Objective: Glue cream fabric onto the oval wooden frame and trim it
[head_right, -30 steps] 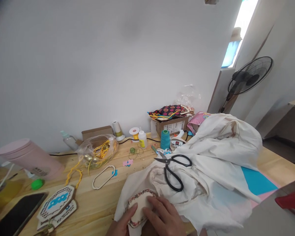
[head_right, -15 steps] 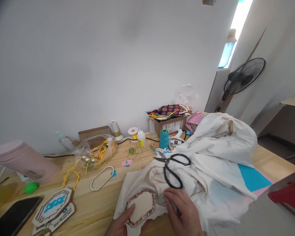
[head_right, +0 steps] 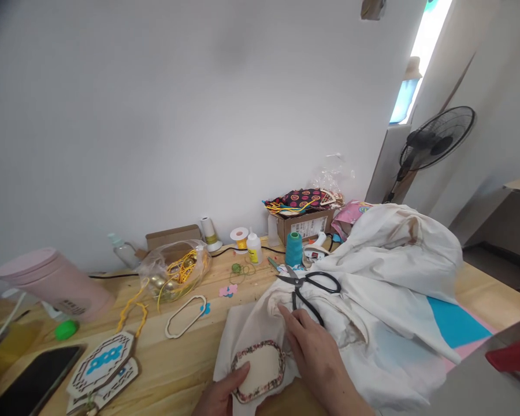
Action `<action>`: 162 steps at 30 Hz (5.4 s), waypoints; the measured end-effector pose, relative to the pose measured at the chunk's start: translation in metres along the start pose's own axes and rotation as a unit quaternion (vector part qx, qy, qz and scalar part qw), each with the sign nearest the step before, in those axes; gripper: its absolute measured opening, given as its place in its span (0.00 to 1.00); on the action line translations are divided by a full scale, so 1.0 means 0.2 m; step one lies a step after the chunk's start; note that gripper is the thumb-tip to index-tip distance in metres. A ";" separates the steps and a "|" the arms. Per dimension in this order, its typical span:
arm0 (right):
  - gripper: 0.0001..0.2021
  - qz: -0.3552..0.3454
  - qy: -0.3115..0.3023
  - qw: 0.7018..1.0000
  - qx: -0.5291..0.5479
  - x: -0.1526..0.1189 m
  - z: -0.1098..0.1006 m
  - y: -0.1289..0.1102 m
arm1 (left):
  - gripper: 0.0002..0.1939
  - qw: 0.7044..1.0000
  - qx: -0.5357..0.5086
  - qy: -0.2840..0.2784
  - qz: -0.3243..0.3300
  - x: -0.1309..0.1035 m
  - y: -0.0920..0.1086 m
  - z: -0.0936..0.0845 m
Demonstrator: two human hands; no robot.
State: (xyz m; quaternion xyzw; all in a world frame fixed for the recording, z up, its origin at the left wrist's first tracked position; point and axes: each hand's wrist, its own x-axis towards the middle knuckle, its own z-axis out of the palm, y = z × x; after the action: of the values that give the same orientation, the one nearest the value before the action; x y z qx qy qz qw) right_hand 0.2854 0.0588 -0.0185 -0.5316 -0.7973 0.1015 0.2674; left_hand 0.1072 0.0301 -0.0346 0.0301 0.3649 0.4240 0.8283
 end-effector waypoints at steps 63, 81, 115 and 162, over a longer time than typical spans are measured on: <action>0.19 0.170 0.004 0.975 0.140 -0.12 -0.17 -0.14 | 0.17 0.992 -0.026 -0.107 -0.063 -0.07 0.08 0.04; 0.19 0.211 0.053 0.872 0.439 -0.19 -0.21 -0.08 | 0.33 0.991 -0.027 0.090 0.099 -0.02 0.03 0.09; 0.23 -0.017 -0.042 0.979 0.198 -0.02 -0.14 -0.17 | 0.13 0.997 -0.042 -0.070 -0.001 -0.06 0.10 0.06; 0.24 -0.002 -0.035 0.975 0.219 0.04 -0.02 -0.16 | 0.30 0.993 0.003 -0.030 0.111 -0.08 0.08 0.03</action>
State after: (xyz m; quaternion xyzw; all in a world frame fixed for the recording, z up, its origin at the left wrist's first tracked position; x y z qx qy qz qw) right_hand 0.2607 0.0519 0.0012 -0.4543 -0.7659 0.2915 0.3492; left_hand 0.0944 0.0307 -0.0144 0.0859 0.3358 0.5113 0.7864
